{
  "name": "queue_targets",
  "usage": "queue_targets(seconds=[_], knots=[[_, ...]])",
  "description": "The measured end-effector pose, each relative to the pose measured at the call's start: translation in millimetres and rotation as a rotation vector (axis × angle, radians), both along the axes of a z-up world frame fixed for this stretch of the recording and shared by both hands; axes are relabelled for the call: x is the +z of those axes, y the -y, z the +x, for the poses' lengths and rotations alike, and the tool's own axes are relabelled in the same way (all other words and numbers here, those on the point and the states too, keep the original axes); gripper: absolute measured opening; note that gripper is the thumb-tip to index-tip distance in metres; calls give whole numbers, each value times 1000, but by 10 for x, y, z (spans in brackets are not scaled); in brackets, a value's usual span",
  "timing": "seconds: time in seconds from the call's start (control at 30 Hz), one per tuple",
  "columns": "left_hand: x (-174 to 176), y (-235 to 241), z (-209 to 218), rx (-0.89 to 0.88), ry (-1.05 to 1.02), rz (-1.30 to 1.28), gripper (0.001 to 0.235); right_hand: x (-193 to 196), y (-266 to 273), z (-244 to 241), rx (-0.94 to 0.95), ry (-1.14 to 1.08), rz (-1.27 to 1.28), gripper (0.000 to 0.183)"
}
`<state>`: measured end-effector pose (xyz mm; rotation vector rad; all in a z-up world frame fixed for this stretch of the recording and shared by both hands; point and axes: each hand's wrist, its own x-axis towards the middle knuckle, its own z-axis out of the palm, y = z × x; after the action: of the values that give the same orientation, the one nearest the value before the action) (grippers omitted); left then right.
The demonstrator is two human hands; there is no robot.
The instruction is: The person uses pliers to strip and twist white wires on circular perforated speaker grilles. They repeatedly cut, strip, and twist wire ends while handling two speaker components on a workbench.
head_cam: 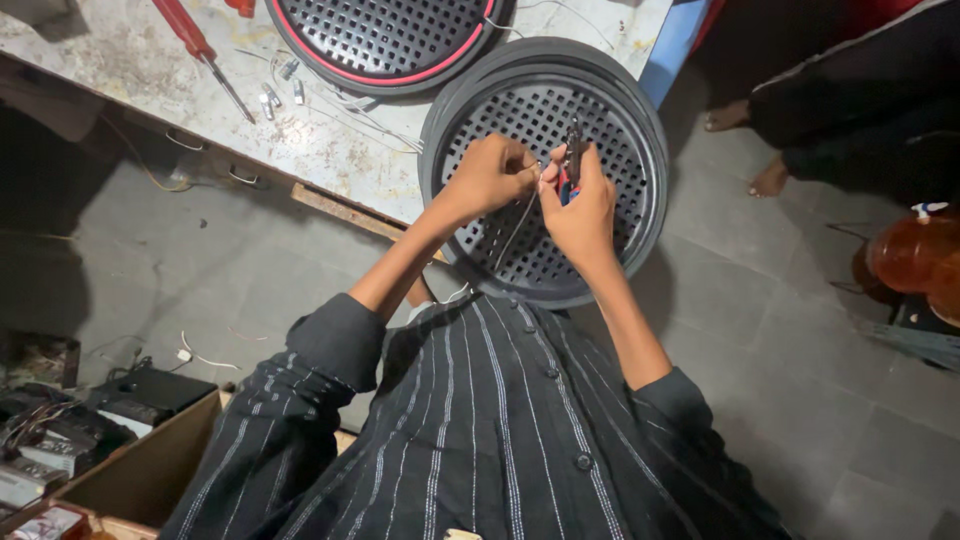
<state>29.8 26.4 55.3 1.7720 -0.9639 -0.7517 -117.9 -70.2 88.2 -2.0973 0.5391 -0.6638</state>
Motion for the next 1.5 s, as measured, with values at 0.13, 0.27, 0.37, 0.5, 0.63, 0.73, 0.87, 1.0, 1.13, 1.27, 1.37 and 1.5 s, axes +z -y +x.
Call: queue_targets(seconds=[0.13, 0.27, 0.37, 0.5, 0.63, 0.73, 0.87, 1.0, 1.13, 1.27, 1.37, 1.5], knots=[[17, 27, 44, -102, -29, -37, 13, -18, -3, -61, -10, -12, 112, 34], [34, 75, 45, -144, 34, 10, 12, -56, -8, -88, -32, -9, 106, 38], [13, 90, 33, -165, -23, 51, 11, -99, -20, -130, -36, 21, 74, 40], [-86, 91, 58, -208, -311, -4, 9, -130, -27, -168, -37, 53, 58, 41], [-202, 118, 81, -257, -515, -36, 10, -119, -38, -195, -11, 73, 49, 39], [-225, 142, 96, -283, -565, -46, 12, -105, -22, -201, 25, 98, 19, 37], [-159, 111, 97, -276, -597, -22, 17, -105, -31, -190, 74, 134, -106, 38], [-63, 67, 59, -229, -291, 41, 22, -89, -40, -196, 116, 131, -63, 37], [-40, 69, 60, -190, 29, 78, 21, -96, -45, -210, 119, 95, -145, 34], [-120, 112, 23, -160, -83, 75, 21, -143, -70, -206, 81, 103, -147, 35], [-244, 149, -49, -63, -88, 52, 22, -204, -117, -185, 29, 158, -155, 37], [-438, 93, -191, 109, -328, -13, 19, -285, -194, -231, -87, 123, -83, 33]])
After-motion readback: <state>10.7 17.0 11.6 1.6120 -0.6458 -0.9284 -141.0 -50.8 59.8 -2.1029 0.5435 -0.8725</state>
